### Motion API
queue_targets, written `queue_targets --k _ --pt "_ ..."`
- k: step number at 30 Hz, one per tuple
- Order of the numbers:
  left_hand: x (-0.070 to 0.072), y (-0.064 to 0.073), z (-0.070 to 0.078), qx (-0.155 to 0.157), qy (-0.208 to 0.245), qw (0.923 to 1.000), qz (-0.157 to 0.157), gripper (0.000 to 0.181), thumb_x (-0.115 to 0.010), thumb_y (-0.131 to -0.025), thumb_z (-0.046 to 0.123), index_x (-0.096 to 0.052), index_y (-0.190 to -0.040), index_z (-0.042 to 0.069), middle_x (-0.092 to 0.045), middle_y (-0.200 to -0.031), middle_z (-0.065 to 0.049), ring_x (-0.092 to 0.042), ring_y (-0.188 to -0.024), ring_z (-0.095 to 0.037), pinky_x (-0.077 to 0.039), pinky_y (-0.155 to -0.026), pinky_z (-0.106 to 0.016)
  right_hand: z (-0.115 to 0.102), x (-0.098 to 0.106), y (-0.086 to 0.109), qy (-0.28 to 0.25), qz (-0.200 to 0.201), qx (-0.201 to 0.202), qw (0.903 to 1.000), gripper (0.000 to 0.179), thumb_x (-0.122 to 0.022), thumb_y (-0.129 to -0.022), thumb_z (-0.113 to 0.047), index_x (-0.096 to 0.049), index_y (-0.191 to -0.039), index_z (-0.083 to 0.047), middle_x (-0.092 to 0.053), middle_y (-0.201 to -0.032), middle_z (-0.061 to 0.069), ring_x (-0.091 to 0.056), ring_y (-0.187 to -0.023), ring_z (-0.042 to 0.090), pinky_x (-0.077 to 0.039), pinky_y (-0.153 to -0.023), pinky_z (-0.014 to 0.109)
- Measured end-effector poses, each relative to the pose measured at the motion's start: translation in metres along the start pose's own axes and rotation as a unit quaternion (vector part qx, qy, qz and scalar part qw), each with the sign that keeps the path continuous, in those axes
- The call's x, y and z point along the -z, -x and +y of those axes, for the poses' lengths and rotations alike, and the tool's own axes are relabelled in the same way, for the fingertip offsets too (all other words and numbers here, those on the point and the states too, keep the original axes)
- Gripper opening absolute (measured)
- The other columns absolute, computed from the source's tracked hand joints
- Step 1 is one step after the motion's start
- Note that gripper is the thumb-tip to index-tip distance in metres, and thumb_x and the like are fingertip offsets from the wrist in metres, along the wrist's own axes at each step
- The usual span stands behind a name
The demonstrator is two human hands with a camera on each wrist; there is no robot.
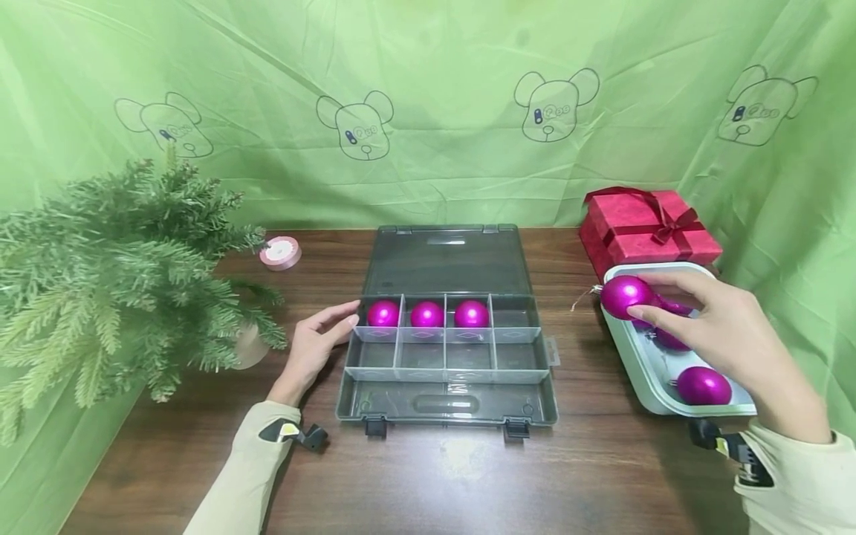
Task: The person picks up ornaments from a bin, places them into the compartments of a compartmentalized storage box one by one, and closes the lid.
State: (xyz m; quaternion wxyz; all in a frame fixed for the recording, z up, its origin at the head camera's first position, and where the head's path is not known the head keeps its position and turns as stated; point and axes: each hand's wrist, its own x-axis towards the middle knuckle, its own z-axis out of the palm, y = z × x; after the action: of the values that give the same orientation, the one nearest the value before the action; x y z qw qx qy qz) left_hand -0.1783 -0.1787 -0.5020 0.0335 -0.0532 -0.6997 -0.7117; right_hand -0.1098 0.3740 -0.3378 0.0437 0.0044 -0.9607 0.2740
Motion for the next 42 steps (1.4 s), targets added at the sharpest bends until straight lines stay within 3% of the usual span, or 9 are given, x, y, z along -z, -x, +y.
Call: queue_targets --k 4,8,12,15,18,26,32,35,42 --pt "-0.001 0.0 -0.001 -0.003 -0.002 1.0 -0.001 0.032 -0.08 -0.098 0.011 -0.077 -0.128 0.003 -0.075 -0.129 -0.01 -0.073 -0.106 -0.013 -0.064 -0.089 -0.034 -0.011 -0.008 -0.005 -0.013 0.013 0.044 0.9989 0.056 -0.09 -0.089 -0.036 -0.069 -0.14 -0.037 -0.057 -0.122 -0.041 -0.046 -0.108 -0.023 -0.035 -0.084 0.022" --pt "-0.001 0.0 -0.002 -0.005 -0.003 1.0 0.001 0.031 -0.08 -0.098 0.012 -0.077 -0.127 0.003 -0.075 -0.128 -0.01 -0.073 -0.104 -0.013 -0.064 -0.088 -0.033 -0.023 -0.019 -0.016 -0.016 0.032 0.134 0.9904 0.054 -0.093 -0.085 -0.021 -0.074 -0.135 -0.026 -0.068 -0.133 -0.012 -0.043 -0.118 -0.021 -0.029 -0.092 0.004" --pt "-0.001 0.0 -0.002 -0.006 -0.001 1.0 0.0 0.032 -0.08 -0.098 0.012 -0.076 -0.128 0.001 -0.074 -0.129 -0.013 -0.073 -0.104 -0.012 -0.064 -0.088 -0.032 -0.033 -0.029 -0.024 0.023 0.052 0.187 0.9806 0.054 -0.097 -0.079 -0.023 -0.078 -0.13 -0.021 -0.078 -0.116 0.006 -0.056 -0.102 -0.007 -0.041 -0.084 0.009" --pt "0.0 0.0 -0.002 -0.007 -0.003 1.0 0.0 0.033 -0.08 -0.098 0.011 -0.075 -0.128 0.0 -0.074 -0.129 -0.014 -0.073 -0.104 -0.012 -0.064 -0.088 -0.031 -0.038 -0.037 -0.027 0.026 0.036 0.178 0.983 0.055 -0.096 -0.081 -0.027 -0.077 -0.132 -0.02 -0.078 -0.115 0.008 -0.062 -0.098 0.006 -0.043 -0.077 0.016" --pt "0.0 0.0 -0.002 -0.006 -0.003 1.0 0.001 0.033 -0.08 -0.098 0.011 -0.075 -0.129 0.0 -0.074 -0.128 -0.014 -0.073 -0.104 -0.012 -0.064 -0.089 -0.031 -0.043 -0.047 -0.029 -0.015 0.006 0.154 0.988 0.054 -0.094 -0.085 -0.024 -0.075 -0.135 -0.018 -0.076 -0.122 0.01 -0.064 -0.107 0.017 -0.044 -0.082 0.017" --pt "0.0 0.001 0.0 0.0 -0.007 1.0 0.001 0.031 -0.081 -0.097 0.014 -0.077 -0.127 0.005 -0.075 -0.127 -0.01 -0.073 -0.102 -0.012 -0.065 -0.088 -0.033 -0.051 -0.068 -0.038 -0.063 -0.025 0.167 0.9836 0.051 -0.091 -0.088 -0.024 -0.073 -0.135 -0.015 -0.078 -0.116 0.006 -0.068 -0.102 0.005 -0.046 -0.084 0.008" --pt "0.0 0.0 0.001 -0.001 -0.005 1.0 0.001 0.032 -0.081 -0.097 0.013 -0.077 -0.127 0.003 -0.074 -0.128 -0.012 -0.073 -0.104 -0.012 -0.064 -0.088 -0.032 -0.055 -0.083 -0.041 -0.052 -0.035 0.166 0.9842 0.048 -0.089 -0.091 -0.029 -0.073 -0.134 -0.014 -0.076 -0.122 0.009 -0.07 -0.113 0.033 -0.054 -0.095 0.043" --pt "0.0 0.001 0.001 -0.001 -0.003 1.0 0.002 0.032 -0.081 -0.097 0.013 -0.077 -0.127 0.003 -0.074 -0.128 -0.013 -0.073 -0.103 -0.012 -0.064 -0.088 -0.032 -0.057 -0.09 -0.043 -0.062 -0.041 0.156 0.9849 0.047 -0.088 -0.091 -0.028 -0.074 -0.133 -0.012 -0.076 -0.122 0.012 -0.069 -0.117 0.036 -0.052 -0.098 0.058" --pt "-0.001 0.0 0.0 -0.001 0.008 1.0 -0.001 0.032 -0.081 -0.097 0.011 -0.076 -0.128 0.002 -0.074 -0.129 -0.015 -0.073 -0.104 -0.013 -0.064 -0.088 -0.033 -0.057 -0.103 -0.046 -0.065 -0.049 0.155 0.9846 0.045 -0.087 -0.093 -0.03 -0.074 -0.131 -0.01 -0.076 -0.121 0.011 -0.072 -0.113 0.032 -0.054 -0.097 0.054"
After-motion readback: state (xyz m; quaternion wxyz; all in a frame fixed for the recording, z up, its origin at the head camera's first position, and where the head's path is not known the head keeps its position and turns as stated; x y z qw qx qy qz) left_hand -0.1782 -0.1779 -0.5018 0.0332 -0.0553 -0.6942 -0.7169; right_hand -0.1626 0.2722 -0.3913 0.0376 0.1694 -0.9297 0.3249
